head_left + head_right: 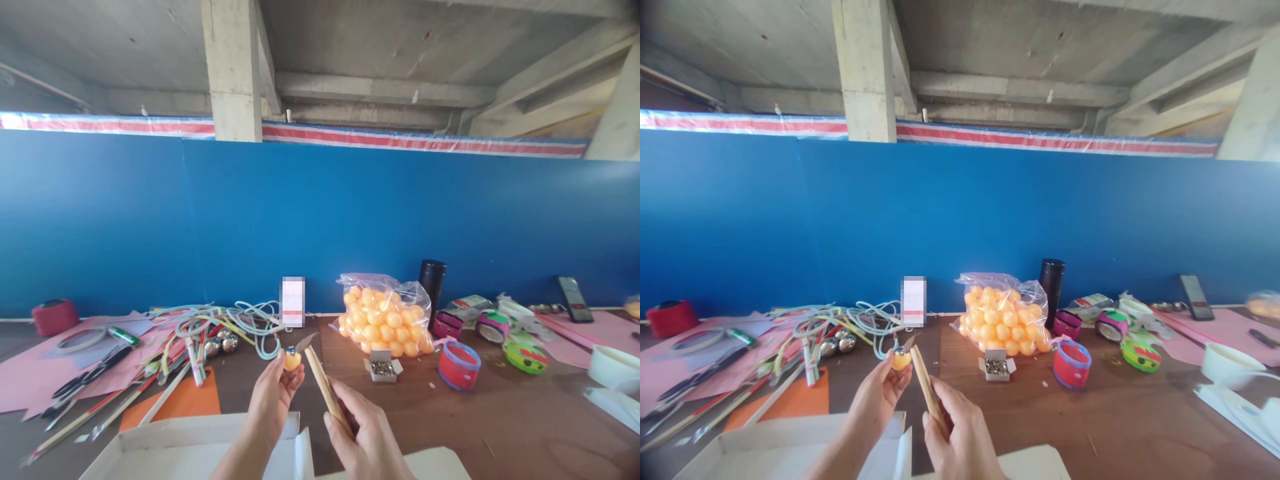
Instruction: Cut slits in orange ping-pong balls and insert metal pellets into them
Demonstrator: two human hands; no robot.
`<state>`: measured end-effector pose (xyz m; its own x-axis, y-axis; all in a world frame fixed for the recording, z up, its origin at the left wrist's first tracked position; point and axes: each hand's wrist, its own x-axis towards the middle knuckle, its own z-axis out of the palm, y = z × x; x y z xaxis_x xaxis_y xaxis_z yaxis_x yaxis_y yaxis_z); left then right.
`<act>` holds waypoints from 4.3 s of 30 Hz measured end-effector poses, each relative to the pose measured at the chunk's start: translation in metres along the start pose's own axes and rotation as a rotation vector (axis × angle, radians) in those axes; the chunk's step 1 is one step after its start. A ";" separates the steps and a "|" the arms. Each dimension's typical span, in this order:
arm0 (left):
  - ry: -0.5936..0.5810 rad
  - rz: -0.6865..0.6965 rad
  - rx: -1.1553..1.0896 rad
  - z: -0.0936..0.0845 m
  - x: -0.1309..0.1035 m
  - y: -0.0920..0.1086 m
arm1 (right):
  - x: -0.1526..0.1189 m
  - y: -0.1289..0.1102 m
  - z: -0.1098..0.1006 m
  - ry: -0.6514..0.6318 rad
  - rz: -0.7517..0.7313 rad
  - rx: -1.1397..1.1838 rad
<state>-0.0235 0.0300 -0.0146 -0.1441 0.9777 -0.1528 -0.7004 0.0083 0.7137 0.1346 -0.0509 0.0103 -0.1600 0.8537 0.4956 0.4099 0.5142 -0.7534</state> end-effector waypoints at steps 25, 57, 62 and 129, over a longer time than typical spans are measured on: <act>-0.122 -0.008 0.003 0.005 -0.013 0.006 | 0.001 0.001 0.004 0.015 0.014 0.059; -0.090 0.011 -0.021 0.001 -0.005 0.004 | 0.002 0.003 0.003 0.010 0.002 0.034; -0.094 0.013 -0.004 0.002 -0.007 0.004 | 0.002 0.005 0.003 0.041 0.008 0.048; -0.009 0.524 0.721 -0.006 0.004 -0.044 | 0.193 0.061 0.057 -0.375 0.052 -1.133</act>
<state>0.0024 0.0319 -0.0507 -0.3144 0.8947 0.3174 0.0644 -0.3134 0.9474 0.0774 0.1497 0.0357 -0.2950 0.9389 0.1771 0.9523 0.2738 0.1345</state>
